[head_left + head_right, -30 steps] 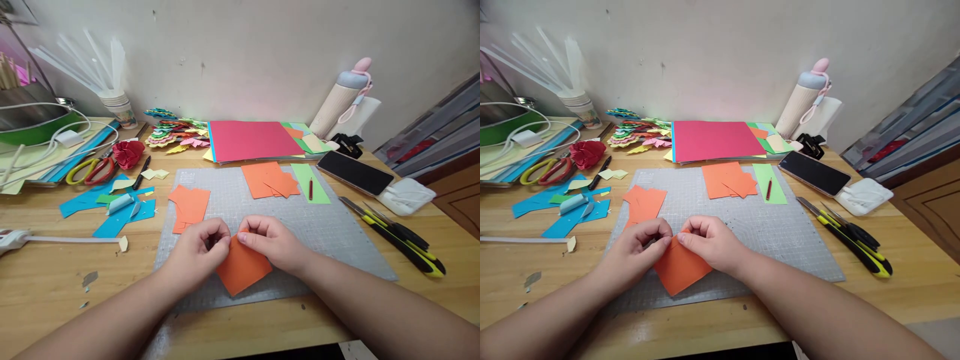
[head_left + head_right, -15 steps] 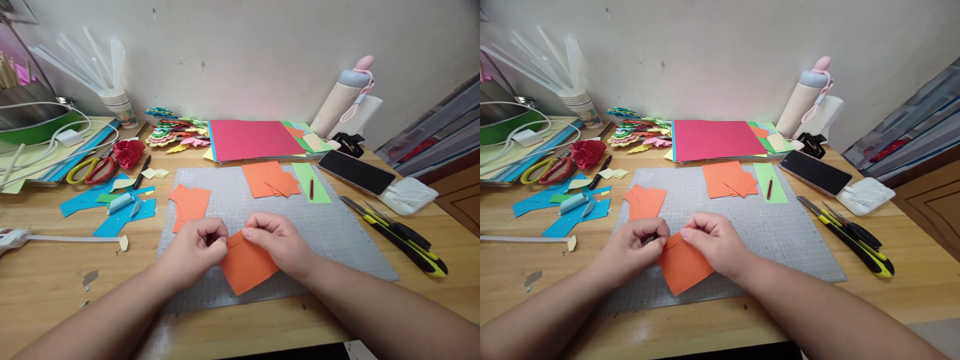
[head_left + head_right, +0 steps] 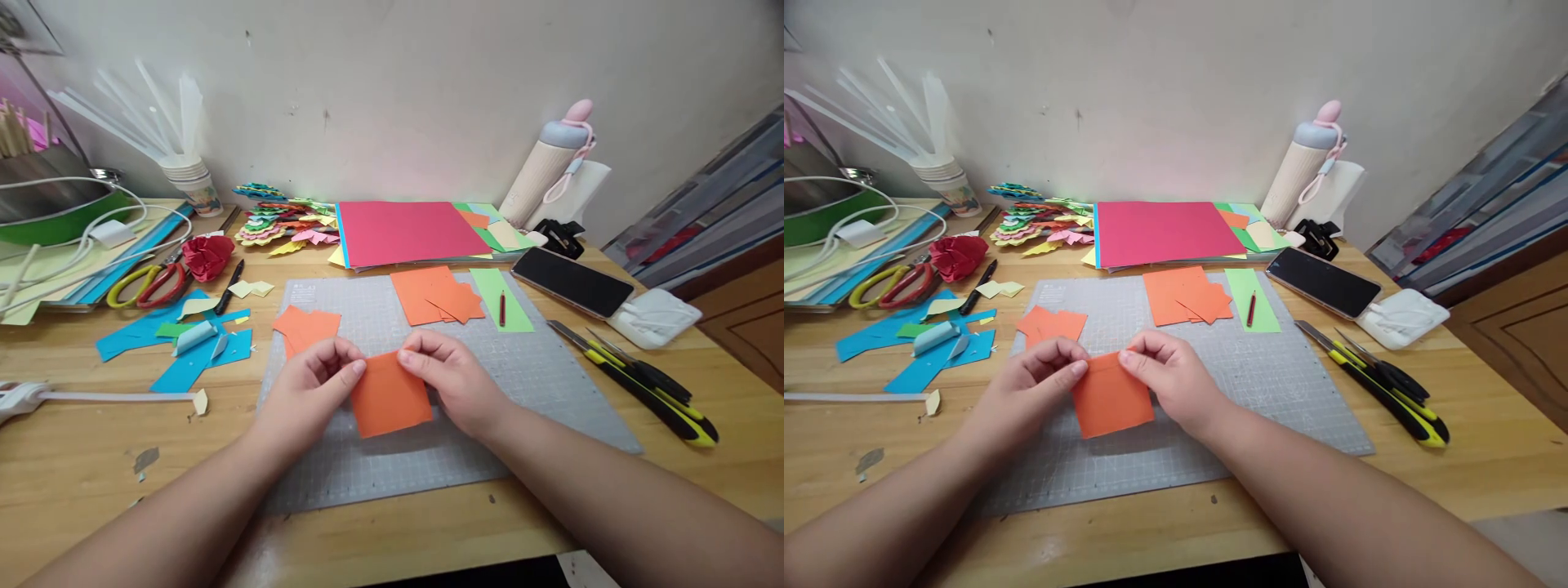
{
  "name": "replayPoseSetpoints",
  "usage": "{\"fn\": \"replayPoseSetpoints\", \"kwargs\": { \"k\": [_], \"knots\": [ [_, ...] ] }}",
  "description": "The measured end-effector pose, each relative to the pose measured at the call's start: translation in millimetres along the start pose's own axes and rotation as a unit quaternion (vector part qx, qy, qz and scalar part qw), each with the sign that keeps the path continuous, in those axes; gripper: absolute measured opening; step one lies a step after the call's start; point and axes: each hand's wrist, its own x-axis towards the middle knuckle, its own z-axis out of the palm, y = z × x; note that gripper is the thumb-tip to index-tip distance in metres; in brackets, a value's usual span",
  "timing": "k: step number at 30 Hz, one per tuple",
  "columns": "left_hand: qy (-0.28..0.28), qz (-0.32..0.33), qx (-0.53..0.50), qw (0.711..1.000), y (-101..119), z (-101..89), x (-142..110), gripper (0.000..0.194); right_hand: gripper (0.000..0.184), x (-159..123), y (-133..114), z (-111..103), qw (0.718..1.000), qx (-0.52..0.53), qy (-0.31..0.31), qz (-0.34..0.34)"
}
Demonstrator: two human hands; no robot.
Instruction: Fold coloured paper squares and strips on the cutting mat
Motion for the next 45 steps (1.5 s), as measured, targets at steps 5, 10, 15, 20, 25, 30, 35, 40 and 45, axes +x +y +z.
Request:
{"fn": "replayPoseSetpoints", "kwargs": {
  "k": [5, 10, 15, 20, 25, 30, 35, 40, 45],
  "knots": [
    [-0.020, 0.006, 0.083, 0.996, -3, 0.6, -3, 0.019, 0.012, -5, 0, 5, 0.996, -0.083, -0.040, 0.008],
    [-0.070, 0.052, 0.217, 0.972, -5, 4.8, -9, 0.012, 0.009, -11, 1, 7, 0.968, -0.241, -0.072, -0.029],
    [-0.100, 0.058, 0.241, 0.964, -4, 9.8, -14, 0.014, 0.011, -14, 3, 14, 0.945, -0.319, -0.061, -0.048],
    [-0.065, 0.033, 0.160, 0.984, -1, 4.5, -11, 0.015, 0.011, -10, -5, 7, 0.947, -0.316, -0.025, -0.059],
    [0.048, 0.006, 0.039, 0.998, 3, -11.0, 0, 0.020, 0.011, 7, -13, -20, 0.960, -0.261, 0.087, -0.057],
    [0.041, -0.031, -0.017, 0.999, 0, -8.9, 2, 0.022, 0.011, 9, -7, -18, 0.996, -0.061, 0.064, 0.002],
    [-0.005, -0.040, -0.003, 0.999, -5, -1.6, 0, 0.023, 0.020, -2, -1, 1, 0.997, -0.032, -0.043, 0.056],
    [-0.088, -0.010, 0.096, 0.992, -3, 0.0, -2, 0.018, 0.018, -5, -1, 5, 0.988, -0.099, -0.100, 0.069],
    [-0.125, 0.047, 0.176, 0.975, -5, 5.0, -7, 0.011, 0.016, -11, 1, 11, 0.968, -0.209, -0.130, 0.041]
  ]
}}
